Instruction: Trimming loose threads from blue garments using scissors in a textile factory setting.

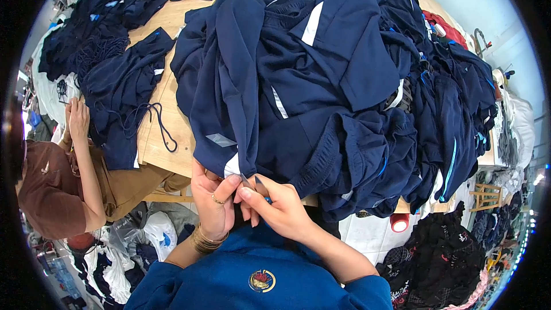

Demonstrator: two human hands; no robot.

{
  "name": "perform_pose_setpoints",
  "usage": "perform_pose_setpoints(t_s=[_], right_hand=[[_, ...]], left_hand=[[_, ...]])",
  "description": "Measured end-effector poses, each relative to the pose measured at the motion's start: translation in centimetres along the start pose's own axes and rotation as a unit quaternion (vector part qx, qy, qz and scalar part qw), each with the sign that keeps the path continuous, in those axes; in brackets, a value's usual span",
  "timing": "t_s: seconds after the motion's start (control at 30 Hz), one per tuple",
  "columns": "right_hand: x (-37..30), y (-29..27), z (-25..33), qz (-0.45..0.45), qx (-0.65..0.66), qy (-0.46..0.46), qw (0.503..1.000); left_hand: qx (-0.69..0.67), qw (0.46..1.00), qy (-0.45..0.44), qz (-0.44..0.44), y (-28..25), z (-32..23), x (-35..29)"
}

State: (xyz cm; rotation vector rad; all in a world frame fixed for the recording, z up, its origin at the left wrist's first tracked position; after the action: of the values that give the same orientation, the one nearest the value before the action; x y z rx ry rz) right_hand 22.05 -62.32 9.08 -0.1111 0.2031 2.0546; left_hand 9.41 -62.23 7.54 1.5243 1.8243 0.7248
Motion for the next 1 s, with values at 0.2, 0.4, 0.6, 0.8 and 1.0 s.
perform_pose_setpoints(t_s=[0.2,0.4,0.6,0.8,1.0], right_hand=[[-0.3,-1.2,-0.3,0.056,0.053,-0.057,0.995],[0.3,-2.0,1.1,-0.192,-0.218,-0.156,0.944],[1.4,-1.0,0.6,-0.217,-0.360,-0.281,0.863],[1.4,-1.0,1.3,-0.226,-0.439,-0.306,0.814],[1.2,-1.4,1.9,-0.192,-0.429,-0.230,0.852]], left_hand=[[0.016,1.000,0.014,-0.008,-0.4,0.8,0.4],[0.000,1.000,-0.017,-0.020,-1.0,1.1,0.1],[-0.004,1.000,-0.008,-0.002,-0.8,0.9,0.1],[0.011,1.000,0.009,-0.007,-1.2,0.9,0.2],[0.017,1.000,0.014,-0.007,-1.1,0.7,0.1]])
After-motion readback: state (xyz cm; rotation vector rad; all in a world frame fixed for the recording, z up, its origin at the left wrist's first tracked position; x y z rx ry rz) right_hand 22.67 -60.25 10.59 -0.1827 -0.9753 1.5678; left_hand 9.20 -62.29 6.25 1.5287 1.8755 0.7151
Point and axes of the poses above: each hand's wrist, its own x-axis towards the middle knuckle, its own y-axis out of the palm, z = x × y, the point moved 2 cm from there along x, towards the middle knuckle, and after that the axes turned 8 degrees about -x, right-handed, at the moved point
